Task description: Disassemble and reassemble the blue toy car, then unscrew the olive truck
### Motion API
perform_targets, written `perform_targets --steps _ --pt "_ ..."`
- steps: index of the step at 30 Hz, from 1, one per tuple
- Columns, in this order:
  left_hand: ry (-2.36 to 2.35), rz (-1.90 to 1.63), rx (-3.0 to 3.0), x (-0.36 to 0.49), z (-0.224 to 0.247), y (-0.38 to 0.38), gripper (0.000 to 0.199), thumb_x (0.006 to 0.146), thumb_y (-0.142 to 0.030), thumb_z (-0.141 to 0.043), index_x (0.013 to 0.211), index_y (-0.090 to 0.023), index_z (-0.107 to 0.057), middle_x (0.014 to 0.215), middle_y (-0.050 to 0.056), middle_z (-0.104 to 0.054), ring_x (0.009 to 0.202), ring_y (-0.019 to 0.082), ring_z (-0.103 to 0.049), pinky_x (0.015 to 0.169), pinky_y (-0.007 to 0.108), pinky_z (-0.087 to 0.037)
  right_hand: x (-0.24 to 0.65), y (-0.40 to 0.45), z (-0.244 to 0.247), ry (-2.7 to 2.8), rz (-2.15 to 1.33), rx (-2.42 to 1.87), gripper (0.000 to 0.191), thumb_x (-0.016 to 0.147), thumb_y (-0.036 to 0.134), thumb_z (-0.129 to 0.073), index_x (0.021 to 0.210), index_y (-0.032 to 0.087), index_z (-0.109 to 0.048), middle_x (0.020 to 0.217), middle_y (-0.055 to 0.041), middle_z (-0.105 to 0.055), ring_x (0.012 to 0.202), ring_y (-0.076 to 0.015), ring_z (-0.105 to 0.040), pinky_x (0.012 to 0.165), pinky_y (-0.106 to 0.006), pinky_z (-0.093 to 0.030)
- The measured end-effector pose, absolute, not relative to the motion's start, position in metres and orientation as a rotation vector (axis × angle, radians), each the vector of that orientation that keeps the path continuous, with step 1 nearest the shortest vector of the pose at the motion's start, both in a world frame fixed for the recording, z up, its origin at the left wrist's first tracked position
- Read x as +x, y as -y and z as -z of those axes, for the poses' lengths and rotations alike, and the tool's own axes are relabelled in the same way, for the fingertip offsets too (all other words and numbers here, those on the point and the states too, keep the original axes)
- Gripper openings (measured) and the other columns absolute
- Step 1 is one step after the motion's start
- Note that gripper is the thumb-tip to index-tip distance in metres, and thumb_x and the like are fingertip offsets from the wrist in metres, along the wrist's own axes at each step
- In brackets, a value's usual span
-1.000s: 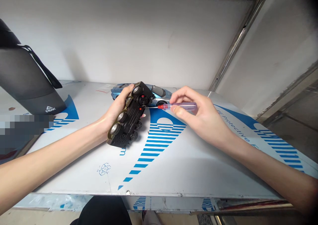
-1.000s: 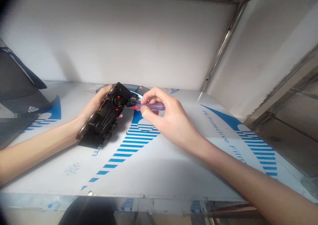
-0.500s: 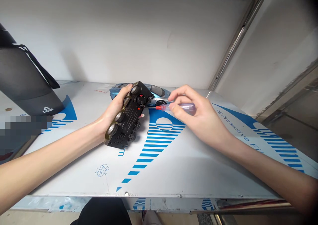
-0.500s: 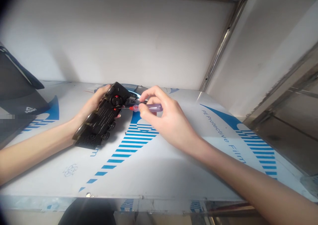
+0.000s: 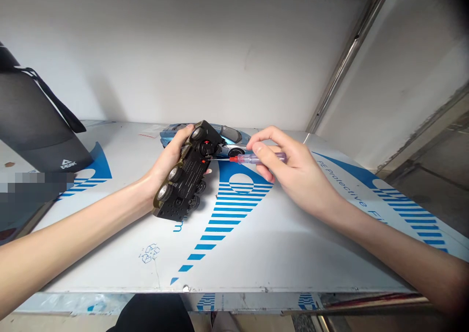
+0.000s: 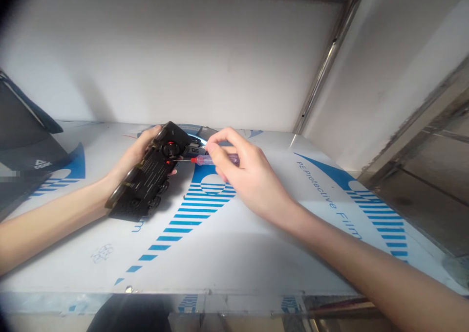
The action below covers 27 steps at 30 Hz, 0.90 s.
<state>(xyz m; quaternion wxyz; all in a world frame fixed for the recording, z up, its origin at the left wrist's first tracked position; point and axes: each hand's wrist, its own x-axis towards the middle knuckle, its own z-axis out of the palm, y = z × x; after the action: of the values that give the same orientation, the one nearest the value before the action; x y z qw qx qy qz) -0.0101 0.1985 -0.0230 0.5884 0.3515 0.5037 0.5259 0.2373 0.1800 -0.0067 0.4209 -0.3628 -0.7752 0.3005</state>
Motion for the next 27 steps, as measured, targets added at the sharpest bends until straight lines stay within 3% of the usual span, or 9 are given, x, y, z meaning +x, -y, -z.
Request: perform_targets --steps 2,4,9,13,17,19,21,22,27 --pt "-1.158 -1.220 0.821 -0.0126 0.0250 -0.2007 0.051 0.088 -0.072 -0.069 0.089 -0.021 -0.077 0.067 0.009 -0.074 0.055 0.029 -0.075 0.037 0.030 -0.057 0.2374 -0.1809 0.0071 1.939 -0.705 -0.897 0.010 0.105 0.036 -0.065 0.107 0.027 -0.062 0.079 0.0036 -0.061 0.070 -0.0145 -0.056 0.067 -0.030 -0.044" --pt "-1.151 -1.217 0.825 -0.0149 0.0275 -0.2030 0.052 0.086 -0.073 -0.071 0.091 -0.022 -0.077 0.067 0.009 -0.074 0.058 0.030 -0.076 0.038 0.030 -0.057 0.2375 -0.1824 0.0078 1.937 -0.652 -0.882 0.010 0.101 0.030 -0.069 0.108 0.027 -0.062 0.091 0.0011 -0.065 0.080 -0.0160 -0.061 0.072 -0.031 -0.046" --pt "-1.154 -1.193 0.836 -0.0168 0.0300 -0.2064 0.056 0.083 -0.077 -0.071 0.087 -0.022 -0.077 0.063 0.009 -0.072 0.056 0.030 -0.075 0.038 0.031 -0.057 0.2371 -0.1836 0.0092 1.901 -0.756 -0.904 0.023 0.112 0.047 -0.050 0.105 0.028 -0.062 0.067 0.0047 -0.049 0.066 -0.0157 -0.049 0.065 -0.032 -0.039" --pt "-1.158 -1.224 0.862 -0.0164 0.0298 -0.2065 0.057 0.086 -0.076 -0.069 0.088 -0.021 -0.078 0.069 0.011 -0.075 0.051 0.026 -0.072 0.039 0.030 -0.058 0.2360 -0.1829 0.0086 1.924 -0.659 -0.854 0.002 0.104 0.025 -0.063 0.104 0.027 -0.062 0.082 0.0034 -0.057 0.073 -0.0138 -0.052 0.068 -0.030 -0.039" --pt "-1.150 -1.220 0.874 -0.0138 0.0280 -0.2022 0.056 0.085 -0.077 -0.070 0.089 -0.022 -0.078 0.066 0.009 -0.074 0.050 0.028 -0.072 0.038 0.032 -0.058 0.2365 -0.1849 0.0091 1.906 -0.761 -0.880 0.022 0.111 0.044 -0.052 0.101 0.027 -0.062 0.066 0.0053 -0.048 0.065 -0.0147 -0.048 0.065 -0.031 -0.038" --pt "-1.166 -1.217 0.859 -0.0123 0.0265 -0.1997 0.056 0.085 -0.078 -0.069 0.088 -0.022 -0.078 0.066 0.009 -0.074 0.051 0.028 -0.073 0.038 0.032 -0.057 0.2372 -0.1862 0.0099 1.914 -0.774 -0.887 0.016 0.110 0.040 -0.055 0.104 0.027 -0.062 0.066 0.0060 -0.048 0.063 -0.0142 -0.047 0.064 -0.031 -0.037" --pt "-1.174 -1.231 0.844 -0.0114 0.0251 -0.1981 0.055 0.086 -0.076 -0.069 0.087 -0.022 -0.078 0.066 0.009 -0.074 0.052 0.027 -0.073 0.038 0.030 -0.057 0.2376 -0.1874 0.0106 1.926 -0.719 -0.873 0.003 0.104 0.027 -0.063 0.107 0.027 -0.061 0.079 0.0042 -0.058 0.070 -0.0135 -0.051 0.068 -0.030 -0.039" --pt "-1.177 -1.234 0.841 -0.0113 0.0247 -0.1976 0.055 0.086 -0.076 -0.069 0.087 -0.022 -0.078 0.066 0.009 -0.074 0.051 0.027 -0.073 0.038 0.030 -0.057 0.2377 -0.1878 0.0109 1.924 -0.702 -0.869 0.006 0.103 0.025 -0.065 0.107 0.027 -0.061 0.085 0.0034 -0.061 0.074 -0.0135 -0.053 0.071 -0.030 -0.040" --pt "-1.166 -1.219 0.847 -0.0120 0.0249 -0.1971 0.053 0.083 -0.074 -0.073 0.092 -0.021 -0.078 0.066 0.010 -0.074 0.052 0.028 -0.073 0.039 0.031 -0.057 0.2378 -0.1892 0.0111 1.915 -0.749 -0.881 0.021 0.110 0.045 -0.056 0.105 0.026 -0.064 0.072 0.0044 -0.054 0.069 -0.0141 -0.051 0.068 -0.030 -0.039"
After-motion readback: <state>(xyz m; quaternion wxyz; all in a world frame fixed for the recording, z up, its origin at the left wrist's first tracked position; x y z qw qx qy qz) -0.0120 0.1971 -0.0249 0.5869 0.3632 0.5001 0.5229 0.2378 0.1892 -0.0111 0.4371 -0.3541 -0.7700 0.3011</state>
